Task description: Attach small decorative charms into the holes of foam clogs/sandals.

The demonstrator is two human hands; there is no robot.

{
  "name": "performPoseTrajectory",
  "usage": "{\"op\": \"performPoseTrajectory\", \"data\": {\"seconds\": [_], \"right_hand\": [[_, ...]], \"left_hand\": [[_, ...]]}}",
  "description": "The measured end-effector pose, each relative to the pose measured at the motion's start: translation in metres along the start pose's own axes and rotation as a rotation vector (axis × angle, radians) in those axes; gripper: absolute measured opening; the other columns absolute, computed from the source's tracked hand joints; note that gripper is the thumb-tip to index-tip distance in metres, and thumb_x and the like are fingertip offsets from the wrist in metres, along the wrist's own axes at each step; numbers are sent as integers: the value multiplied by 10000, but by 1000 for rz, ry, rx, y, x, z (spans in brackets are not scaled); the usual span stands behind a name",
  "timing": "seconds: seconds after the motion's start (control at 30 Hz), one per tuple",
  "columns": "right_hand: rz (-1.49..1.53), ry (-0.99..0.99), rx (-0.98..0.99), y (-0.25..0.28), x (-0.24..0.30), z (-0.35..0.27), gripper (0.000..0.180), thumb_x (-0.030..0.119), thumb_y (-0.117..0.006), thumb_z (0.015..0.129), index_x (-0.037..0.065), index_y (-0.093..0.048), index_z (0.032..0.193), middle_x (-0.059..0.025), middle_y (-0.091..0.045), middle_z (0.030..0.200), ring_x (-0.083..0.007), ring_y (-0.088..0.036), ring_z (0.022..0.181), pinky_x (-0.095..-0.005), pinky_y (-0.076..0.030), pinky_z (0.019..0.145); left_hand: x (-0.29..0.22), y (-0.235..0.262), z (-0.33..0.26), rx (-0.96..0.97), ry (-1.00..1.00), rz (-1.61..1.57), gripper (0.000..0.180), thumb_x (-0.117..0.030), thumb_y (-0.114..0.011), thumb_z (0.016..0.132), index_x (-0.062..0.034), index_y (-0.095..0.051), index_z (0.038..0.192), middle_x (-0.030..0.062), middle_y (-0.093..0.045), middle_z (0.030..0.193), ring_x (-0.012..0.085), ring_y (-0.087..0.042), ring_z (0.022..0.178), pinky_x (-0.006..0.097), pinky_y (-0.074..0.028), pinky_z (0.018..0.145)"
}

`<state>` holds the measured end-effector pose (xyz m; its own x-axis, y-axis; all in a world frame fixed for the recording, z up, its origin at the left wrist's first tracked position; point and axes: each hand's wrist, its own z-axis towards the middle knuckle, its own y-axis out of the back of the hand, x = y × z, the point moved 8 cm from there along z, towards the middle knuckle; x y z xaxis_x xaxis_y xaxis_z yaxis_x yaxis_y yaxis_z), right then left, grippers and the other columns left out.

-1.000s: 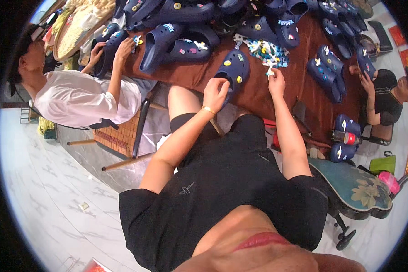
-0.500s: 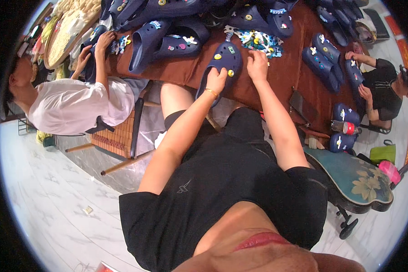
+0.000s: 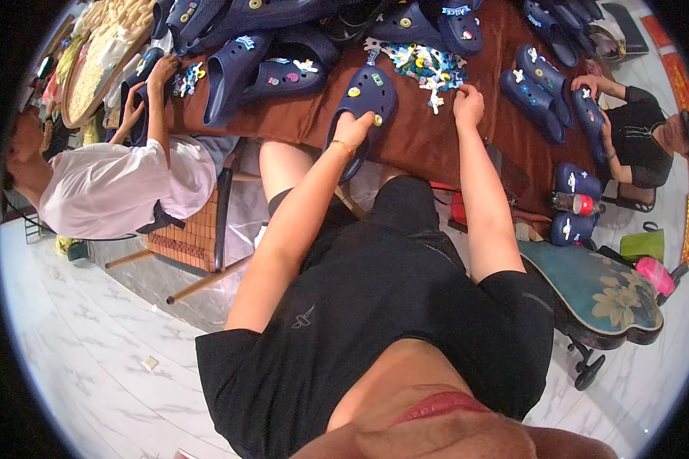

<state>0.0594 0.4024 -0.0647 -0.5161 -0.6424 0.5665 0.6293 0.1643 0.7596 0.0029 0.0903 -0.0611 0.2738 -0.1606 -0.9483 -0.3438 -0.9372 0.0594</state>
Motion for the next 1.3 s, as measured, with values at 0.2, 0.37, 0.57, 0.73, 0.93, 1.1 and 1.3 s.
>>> {"op": "performPoseTrajectory", "data": {"seconds": [0.2, 0.37, 0.57, 0.73, 0.93, 1.1, 1.3], "right_hand": [[-32, 103, 85, -12, 16, 11, 205, 213, -613, 740, 153, -622, 935, -109, -575, 917, -307, -554, 880, -451, -429, 747], [-110, 69, 177, -18, 28, -13, 218, 222, -644, 700, 143, -618, 902, -114, -577, 912, -303, -552, 892, -456, -428, 752], [284, -124, 18, -2, -1, -6, 195, 129, -680, 660, 22, -617, 810, -122, -625, 749, -250, -604, 694, -338, -472, 648], [804, -228, 611, -49, 73, -45, 197, 65, -644, 751, -12, -566, 915, -55, -607, 758, -101, -560, 628, -225, -449, 549], [634, 16, 671, -54, 110, -49, 179, 149, -657, 729, 43, -605, 863, -14, -604, 765, -102, -543, 652, -257, -459, 562], [471, -12, 820, -86, 101, -63, 160, 112, -673, 682, 28, -610, 802, -45, -589, 701, -111, -524, 545, -252, -408, 454], [449, -177, 1047, -81, 112, -62, 165, 116, -671, 686, 28, -570, 783, -35, -522, 561, -111, -458, 414, -251, -343, 360]], "left_hand": [[12, 0, 6, -20, -1, 71, 408, -279, -610, 727, 96, -599, 889, 154, -632, 868, 199, -606, 821, 303, -458, 717], [24, 9, 2, -32, 3, 135, 537, -363, -627, 761, 121, -537, 972, 154, -595, 952, 206, -574, 862, 302, -439, 769], [35, -10, 7, 65, -30, 70, 507, -387, -574, 794, 88, -579, 971, 207, -616, 906, 260, -592, 899, 335, -431, 782], [62, -4, 29, 52, 57, 40, 501, -384, -590, 786, 99, -580, 919, 102, -602, 883, 165, -552, 789, 303, -432, 695], [14, -15, 10, 130, 76, 102, 442, -382, -536, 772, 35, -611, 901, 87, -597, 851, 168, -540, 769, 313, -434, 691], [59, -21, 16, 89, 112, -131, 388, -295, -578, 759, 40, -566, 955, 69, -583, 869, 167, -539, 772, 302, -444, 687], [49, -30, 8, 127, 131, -340, 449, -221, -631, 732, 95, -503, 1025, 116, -562, 965, 197, -542, 852, 304, -444, 759]]}}
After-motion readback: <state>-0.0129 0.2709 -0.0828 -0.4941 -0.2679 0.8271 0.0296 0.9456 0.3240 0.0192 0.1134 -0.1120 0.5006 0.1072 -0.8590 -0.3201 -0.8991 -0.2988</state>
